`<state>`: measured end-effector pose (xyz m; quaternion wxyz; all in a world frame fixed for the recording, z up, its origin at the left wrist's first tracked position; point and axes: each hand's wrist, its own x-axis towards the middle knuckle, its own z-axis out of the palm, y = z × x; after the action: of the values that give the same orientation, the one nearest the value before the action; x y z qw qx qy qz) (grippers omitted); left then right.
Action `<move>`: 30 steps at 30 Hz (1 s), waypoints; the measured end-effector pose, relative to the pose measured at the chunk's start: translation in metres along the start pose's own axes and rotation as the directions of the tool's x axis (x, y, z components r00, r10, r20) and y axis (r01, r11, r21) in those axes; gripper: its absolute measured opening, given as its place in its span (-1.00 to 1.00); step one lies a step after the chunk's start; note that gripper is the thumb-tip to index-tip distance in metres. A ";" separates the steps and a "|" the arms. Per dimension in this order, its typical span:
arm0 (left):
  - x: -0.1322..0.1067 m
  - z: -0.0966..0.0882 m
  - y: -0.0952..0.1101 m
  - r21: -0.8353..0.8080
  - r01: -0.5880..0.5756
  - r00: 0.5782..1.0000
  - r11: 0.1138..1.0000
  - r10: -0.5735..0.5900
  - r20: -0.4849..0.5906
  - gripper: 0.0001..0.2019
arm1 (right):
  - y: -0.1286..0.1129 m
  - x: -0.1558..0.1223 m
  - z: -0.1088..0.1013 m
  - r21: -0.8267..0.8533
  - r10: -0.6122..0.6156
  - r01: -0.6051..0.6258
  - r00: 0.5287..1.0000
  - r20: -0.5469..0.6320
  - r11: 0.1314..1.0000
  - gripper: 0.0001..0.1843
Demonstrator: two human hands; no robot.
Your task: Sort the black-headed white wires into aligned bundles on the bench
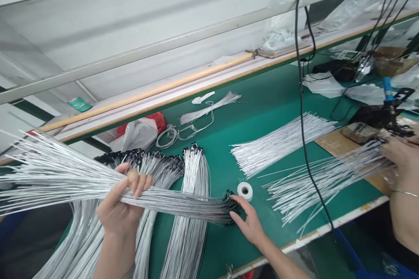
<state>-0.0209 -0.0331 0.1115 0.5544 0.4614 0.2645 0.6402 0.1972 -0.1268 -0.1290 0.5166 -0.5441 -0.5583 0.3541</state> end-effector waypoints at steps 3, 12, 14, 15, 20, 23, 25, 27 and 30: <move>0.000 -0.001 0.001 -0.010 0.006 1.000 1.000 -0.006 0.016 -0.74 | -0.001 0.004 0.004 -0.052 -0.037 0.036 0.999 -0.014 0.998 -0.68; 0.006 0.012 -0.001 0.014 0.014 0.989 1.000 -0.016 0.144 -0.73 | -0.012 0.031 -0.005 -0.212 -0.215 0.261 0.953 0.215 0.942 -0.70; 0.007 0.015 -0.002 0.015 0.017 0.988 1.000 -0.019 0.152 -0.72 | -0.011 0.033 -0.009 -0.263 -0.221 0.285 0.944 0.246 0.922 -0.72; 0.008 0.016 -0.002 0.014 0.018 0.988 1.000 -0.019 0.154 -0.71 | -0.009 0.033 -0.010 -0.288 -0.227 0.294 0.942 0.246 0.911 -0.72; 0.013 0.020 -0.003 -0.013 0.032 0.985 0.999 -0.029 0.170 -0.71 | 0.011 0.022 -0.006 -0.523 -0.141 0.241 0.964 0.224 0.817 -0.72; 0.015 0.022 -0.004 -0.013 0.033 0.985 0.999 -0.030 0.169 -0.72 | 0.022 0.016 -0.002 -0.630 -0.072 0.174 0.980 0.184 0.756 -0.69; 0.016 0.023 -0.004 -0.009 0.034 0.987 0.999 -0.032 0.160 -0.72 | 0.026 0.014 0.000 -0.658 -0.050 0.144 0.986 0.159 0.739 -0.67; 0.017 0.026 -0.004 0.000 0.038 0.990 0.999 -0.037 0.135 -0.74 | 0.029 0.012 0.001 -0.680 -0.033 0.120 0.990 0.139 0.724 -0.64; 0.019 0.032 -0.004 0.028 0.032 0.996 0.999 -0.034 0.081 -0.78 | 0.025 0.006 0.000 -0.703 -0.013 0.084 0.994 0.106 0.706 -0.56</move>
<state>0.0102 -0.0198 0.1274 0.5690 0.4900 0.2580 0.6080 0.2038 -0.1166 -0.1521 0.2518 -0.6683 -0.6887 0.1251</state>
